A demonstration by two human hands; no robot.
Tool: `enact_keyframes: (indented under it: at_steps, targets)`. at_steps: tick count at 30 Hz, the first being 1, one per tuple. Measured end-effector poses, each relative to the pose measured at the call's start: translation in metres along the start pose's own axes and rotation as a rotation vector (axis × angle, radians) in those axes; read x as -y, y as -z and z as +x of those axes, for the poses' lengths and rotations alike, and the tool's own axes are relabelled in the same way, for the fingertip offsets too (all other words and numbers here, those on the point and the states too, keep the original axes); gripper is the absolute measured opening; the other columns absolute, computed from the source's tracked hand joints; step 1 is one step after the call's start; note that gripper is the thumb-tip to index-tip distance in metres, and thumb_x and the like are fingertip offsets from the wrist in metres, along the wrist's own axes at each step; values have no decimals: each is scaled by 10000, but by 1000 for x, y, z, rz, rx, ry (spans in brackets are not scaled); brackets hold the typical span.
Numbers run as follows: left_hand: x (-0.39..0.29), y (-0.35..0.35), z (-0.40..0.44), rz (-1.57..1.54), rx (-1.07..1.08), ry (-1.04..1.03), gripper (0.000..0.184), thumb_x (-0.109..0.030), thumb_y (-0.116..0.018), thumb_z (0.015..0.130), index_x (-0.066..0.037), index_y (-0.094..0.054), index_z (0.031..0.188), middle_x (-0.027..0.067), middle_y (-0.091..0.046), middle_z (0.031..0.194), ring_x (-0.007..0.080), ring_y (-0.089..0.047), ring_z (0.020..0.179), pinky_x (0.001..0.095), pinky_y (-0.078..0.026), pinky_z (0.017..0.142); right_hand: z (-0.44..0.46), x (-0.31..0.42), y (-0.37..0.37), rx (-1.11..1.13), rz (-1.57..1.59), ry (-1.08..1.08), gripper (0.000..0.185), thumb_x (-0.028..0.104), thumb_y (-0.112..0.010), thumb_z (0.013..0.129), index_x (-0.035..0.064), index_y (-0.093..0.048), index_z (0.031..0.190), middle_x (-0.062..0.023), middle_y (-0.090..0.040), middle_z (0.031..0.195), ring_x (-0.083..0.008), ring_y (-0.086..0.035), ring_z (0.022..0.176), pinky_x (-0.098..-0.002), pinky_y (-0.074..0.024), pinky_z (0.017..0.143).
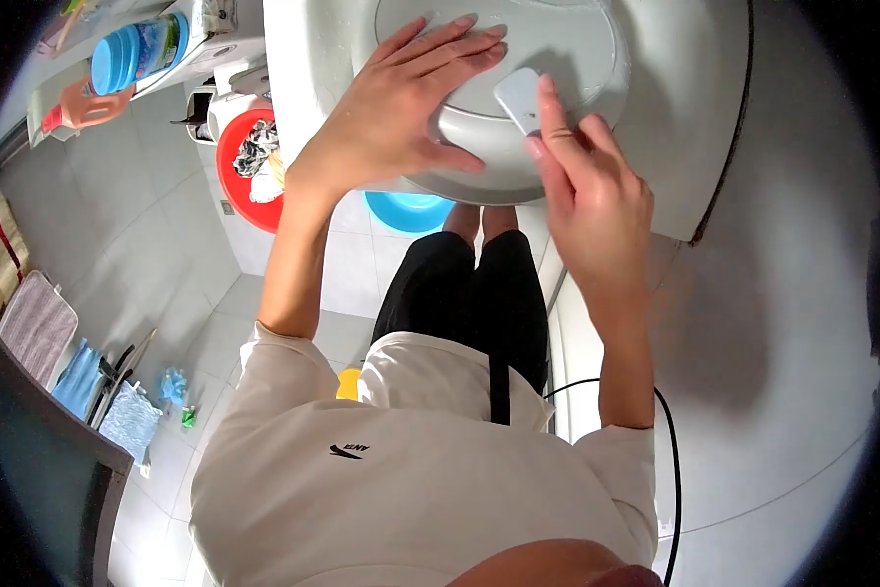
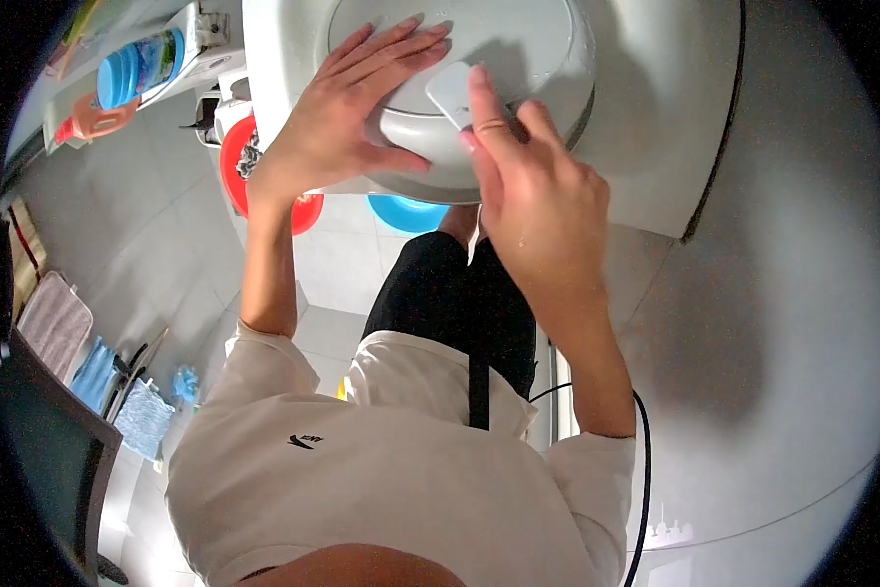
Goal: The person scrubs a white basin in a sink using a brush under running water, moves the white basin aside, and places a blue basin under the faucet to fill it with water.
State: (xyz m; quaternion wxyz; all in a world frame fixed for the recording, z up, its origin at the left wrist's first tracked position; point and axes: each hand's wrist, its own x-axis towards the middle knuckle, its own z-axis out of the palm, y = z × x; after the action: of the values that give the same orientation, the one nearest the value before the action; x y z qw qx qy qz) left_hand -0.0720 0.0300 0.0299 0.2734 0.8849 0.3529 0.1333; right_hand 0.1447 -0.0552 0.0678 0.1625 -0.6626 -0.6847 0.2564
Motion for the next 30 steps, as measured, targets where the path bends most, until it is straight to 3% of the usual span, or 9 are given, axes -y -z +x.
enact_keyframes:
  at_steps: [5,7,8,10,12,14,24,26,30]
  targets:
    - [9,9,1,57,55,-71,1020,-377,-889,551,-139,-497,1462,-4,-471,1533,259,-350,1473,479,-226,1241,45,-69,7,-109,-118,-50,419,282,-605,989,227,-588,1403,-120,-632,900,-324,-664,791,-429,-542,722]
    - [11,12,1,107,111,-100,1014,-323,-890,574,-157,-476,1483,-22,-444,1553,290,-335,1479,497,-197,1253,60,-85,5,-196,-7,-5,383,219,-624,1002,215,-605,1385,-53,-468,751,-133,-436,623,-280,-424,603]
    - [11,14,-1,109,108,-98,1014,-323,-890,574,-157,-476,1483,-22,-444,1553,290,-335,1479,497,-197,1253,58,-84,0,-214,-67,12,375,222,-613,1010,186,-602,1384,-58,-469,754,-143,-439,638,-266,-424,618]
    - [6,18,-6,269,136,-61,852,-401,-835,694,-29,-531,1397,105,-509,1487,383,-388,1429,525,-247,1206,49,-67,-2,-222,-76,13,381,201,-615,1007,172,-599,1386,-63,-472,757,-148,-444,639,-262,-426,617]
    - [-17,19,-3,193,124,29,916,-460,-829,693,-39,-497,1436,115,-449,1531,395,-351,1448,567,-235,1203,32,-51,0,-227,-79,13,387,179,-617,1003,159,-596,1389,-67,-474,761,-153,-449,639,-258,-428,616]
    - [-39,15,8,185,150,153,1014,-586,-806,696,4,-474,1451,192,-387,1560,448,-329,1448,624,-247,1176,16,-39,5,-155,2,-60,410,225,-643,964,166,-614,1369,-102,-597,850,-297,-647,712,-400,-530,653]
    - [-18,9,22,211,-77,56,925,-510,-854,616,-167,-554,1421,67,-524,1456,337,-434,1405,571,-328,1163,19,-17,0,-128,70,-15,408,266,-659,955,231,-630,1360,-90,-611,846,-295,-663,704,-418,-538,654]
    - [-21,21,22,136,119,107,998,-474,-832,687,12,-436,1463,171,-431,1521,442,-354,1433,617,-250,1171,34,-54,-2,-235,-129,-41,395,310,-626,980,219,-623,1364,-104,-611,846,-302,-662,720,-428,-533,673]
    - [-17,18,22,135,103,98,1028,-519,-825,675,18,-438,1462,177,-437,1515,483,-359,1414,652,-245,1156,57,-73,-1,-243,-113,-38,392,299,-601,996,202,-608,1376,-108,-606,854,-299,-655,722,-421,-519,666]
